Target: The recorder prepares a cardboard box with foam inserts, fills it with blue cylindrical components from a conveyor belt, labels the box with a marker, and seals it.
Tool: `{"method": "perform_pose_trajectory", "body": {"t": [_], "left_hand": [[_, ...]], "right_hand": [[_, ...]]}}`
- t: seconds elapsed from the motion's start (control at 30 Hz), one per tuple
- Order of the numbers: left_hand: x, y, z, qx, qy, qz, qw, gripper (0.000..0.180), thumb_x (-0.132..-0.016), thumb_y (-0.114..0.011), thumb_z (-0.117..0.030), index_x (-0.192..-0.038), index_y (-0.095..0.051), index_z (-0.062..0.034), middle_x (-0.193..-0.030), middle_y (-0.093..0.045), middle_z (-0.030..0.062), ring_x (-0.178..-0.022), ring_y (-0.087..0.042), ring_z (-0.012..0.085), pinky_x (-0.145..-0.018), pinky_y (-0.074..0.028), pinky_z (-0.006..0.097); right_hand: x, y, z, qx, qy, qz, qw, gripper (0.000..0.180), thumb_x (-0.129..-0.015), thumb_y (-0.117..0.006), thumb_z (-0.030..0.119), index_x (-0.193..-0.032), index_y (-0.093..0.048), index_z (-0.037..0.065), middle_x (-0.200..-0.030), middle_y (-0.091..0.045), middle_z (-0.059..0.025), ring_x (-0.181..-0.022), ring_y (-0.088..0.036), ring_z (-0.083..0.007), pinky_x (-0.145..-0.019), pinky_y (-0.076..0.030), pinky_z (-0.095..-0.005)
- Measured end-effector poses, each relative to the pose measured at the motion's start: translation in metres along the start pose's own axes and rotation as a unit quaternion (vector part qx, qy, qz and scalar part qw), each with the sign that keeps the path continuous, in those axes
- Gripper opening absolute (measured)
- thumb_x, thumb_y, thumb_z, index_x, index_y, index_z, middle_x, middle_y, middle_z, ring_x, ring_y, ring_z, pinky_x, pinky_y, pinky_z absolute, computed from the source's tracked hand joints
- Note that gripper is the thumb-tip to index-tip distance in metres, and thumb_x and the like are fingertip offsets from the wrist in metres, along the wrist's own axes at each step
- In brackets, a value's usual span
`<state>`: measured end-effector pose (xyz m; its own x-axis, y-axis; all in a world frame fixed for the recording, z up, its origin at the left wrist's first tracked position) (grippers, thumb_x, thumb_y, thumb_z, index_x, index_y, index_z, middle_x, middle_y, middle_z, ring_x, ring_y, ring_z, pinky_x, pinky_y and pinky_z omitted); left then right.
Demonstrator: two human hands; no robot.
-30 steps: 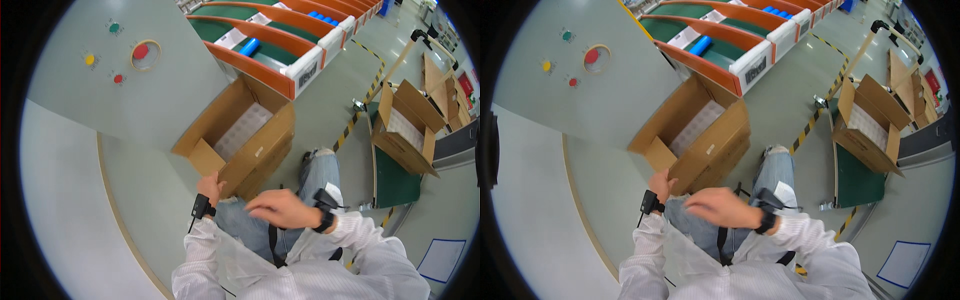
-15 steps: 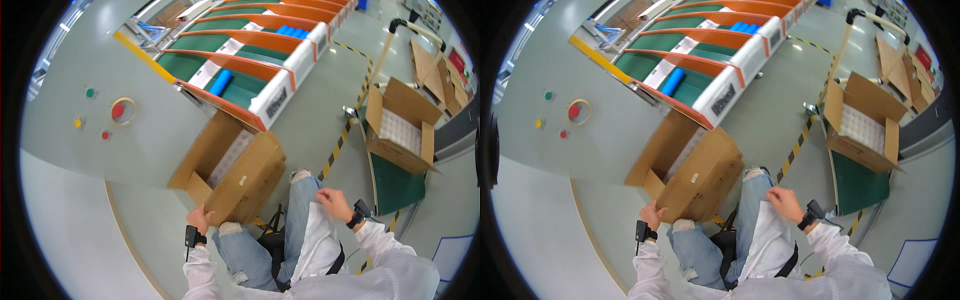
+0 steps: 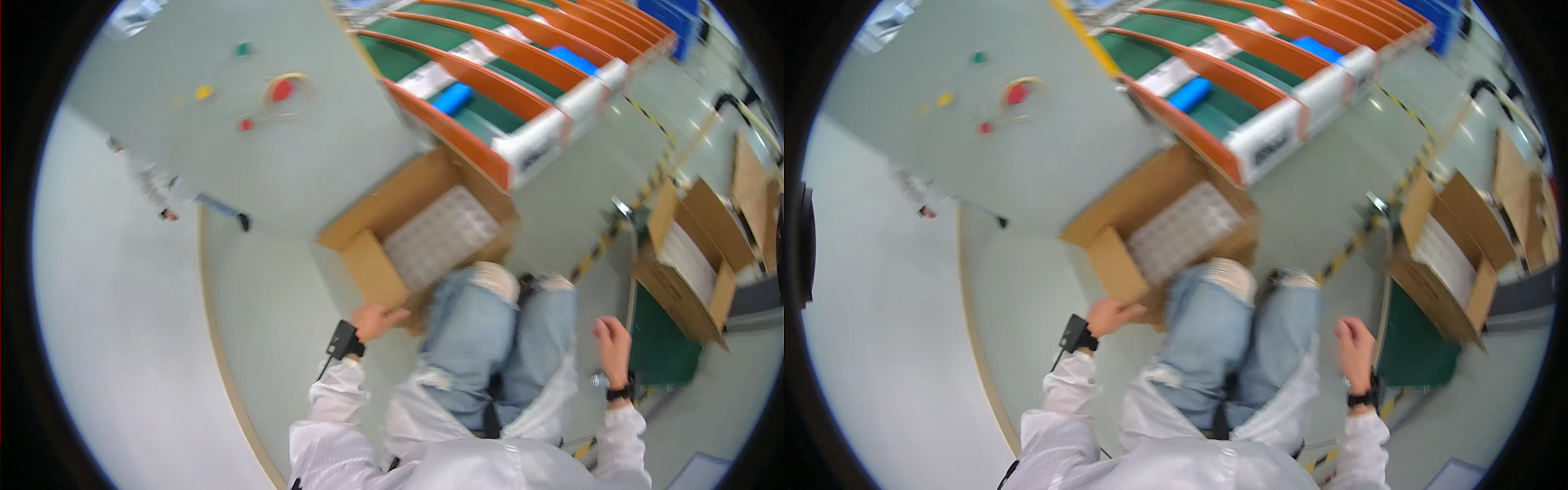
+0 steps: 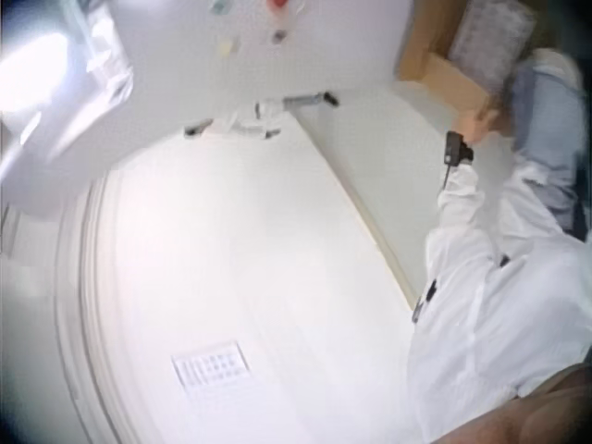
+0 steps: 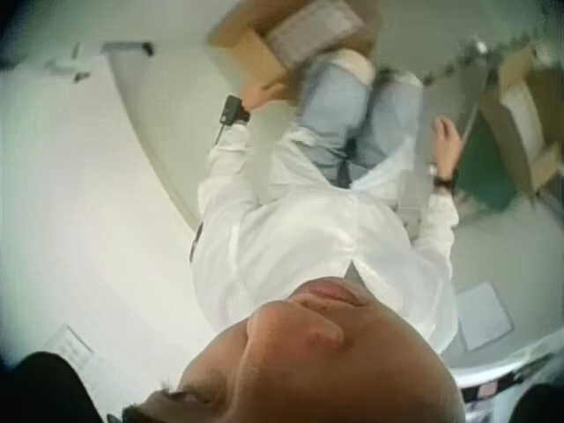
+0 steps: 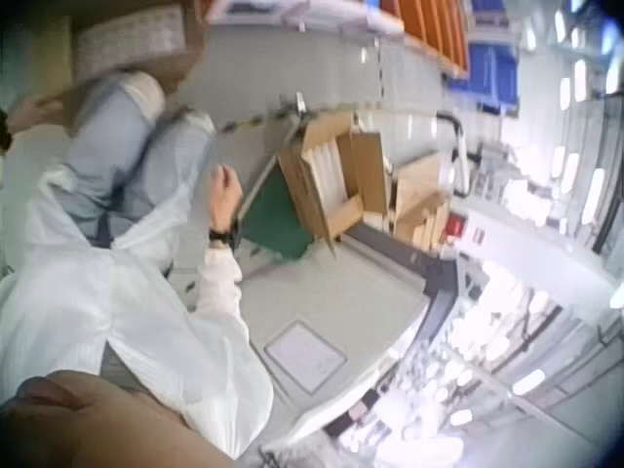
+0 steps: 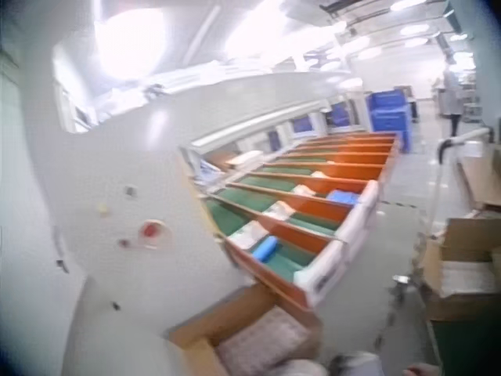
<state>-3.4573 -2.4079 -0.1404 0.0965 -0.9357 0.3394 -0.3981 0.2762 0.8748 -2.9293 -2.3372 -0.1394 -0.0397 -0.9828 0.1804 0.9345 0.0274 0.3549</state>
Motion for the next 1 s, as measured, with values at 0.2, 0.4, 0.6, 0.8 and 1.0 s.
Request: {"method": "perform_pose_trajectory", "body": {"t": [0.2,0.4,0.6,0.8,1.0], "left_hand": [[-0.087,-0.028,-0.021,0.279,-0.071,0.054,0.956,0.055,-0.099,-0.035,-0.049,-0.124,-0.059,-0.0061,-0.127,-0.058,0.0144,-0.112,-0.058,0.0272,-0.1,-0.042,0.037],[-0.13,-0.055,-0.019,-0.149,-0.076,0.141,0.976,0.046,-0.09,-0.046,-0.044,-0.107,-0.068,-0.0077,-0.119,-0.061,0.0167,-0.109,-0.058,0.0327,-0.093,-0.044,0.046],[-0.052,0.046,0.038,0.005,-0.243,-0.159,0.957,0.018,-0.08,-0.061,-0.022,-0.083,-0.069,-0.0062,-0.09,-0.064,0.0095,-0.097,-0.055,0.0271,-0.088,-0.04,0.045],[0.042,0.033,0.123,0.119,-0.045,-0.229,0.965,0.022,-0.073,-0.059,-0.005,-0.094,-0.066,-0.0031,-0.11,-0.063,0.0129,-0.119,-0.047,0.037,-0.103,-0.034,0.046],[0.05,0.089,0.099,0.206,0.073,-0.288,0.932,0.025,-0.094,-0.056,-0.014,-0.11,-0.059,0.0046,-0.114,-0.06,0.0164,-0.104,-0.056,0.0272,-0.095,-0.041,0.037]], "right_hand": [[0.033,0.02,0.017,-0.013,0.056,-0.058,0.997,0.016,-0.094,-0.054,0.012,-0.092,-0.06,-0.003,-0.081,-0.06,-0.003,-0.074,-0.056,-0.0099,-0.068,-0.046,-0.0241],[0.049,-0.041,0.059,0.096,0.049,-0.042,0.993,0.016,-0.091,-0.058,0.011,-0.095,-0.064,-0.004,-0.085,-0.064,-0.0067,-0.08,-0.06,-0.0117,-0.073,-0.048,-0.0256],[0.051,-0.109,0.112,0.18,0.103,-0.018,0.978,0.015,-0.088,-0.062,0.012,-0.095,-0.065,-0.002,-0.08,-0.066,-0.0066,-0.075,-0.061,-0.013,-0.068,-0.047,-0.0258],[0.022,-0.055,0.061,0.228,0.004,-0.064,0.972,0.016,-0.089,-0.06,0.013,-0.094,-0.064,-0.002,-0.079,-0.066,-0.0061,-0.073,-0.06,-0.0125,-0.067,-0.047,-0.0252],[-0.021,-0.003,-0.048,0.187,-0.101,-0.12,0.97,0.023,-0.087,-0.06,0.02,-0.095,-0.066,0.0,-0.077,-0.067,-0.007,-0.07,-0.063,-0.0144,-0.065,-0.05,-0.0283]]}}
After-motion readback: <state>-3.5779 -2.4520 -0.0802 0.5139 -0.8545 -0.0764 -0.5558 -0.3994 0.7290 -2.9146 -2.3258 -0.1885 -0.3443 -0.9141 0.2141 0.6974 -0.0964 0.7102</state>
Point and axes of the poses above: each hand's wrist, its own x-axis away from the middle knuckle, its own y-axis out of the back of the hand, z = x × y, the point moved 9 cm from there along -x, towards the middle knuckle
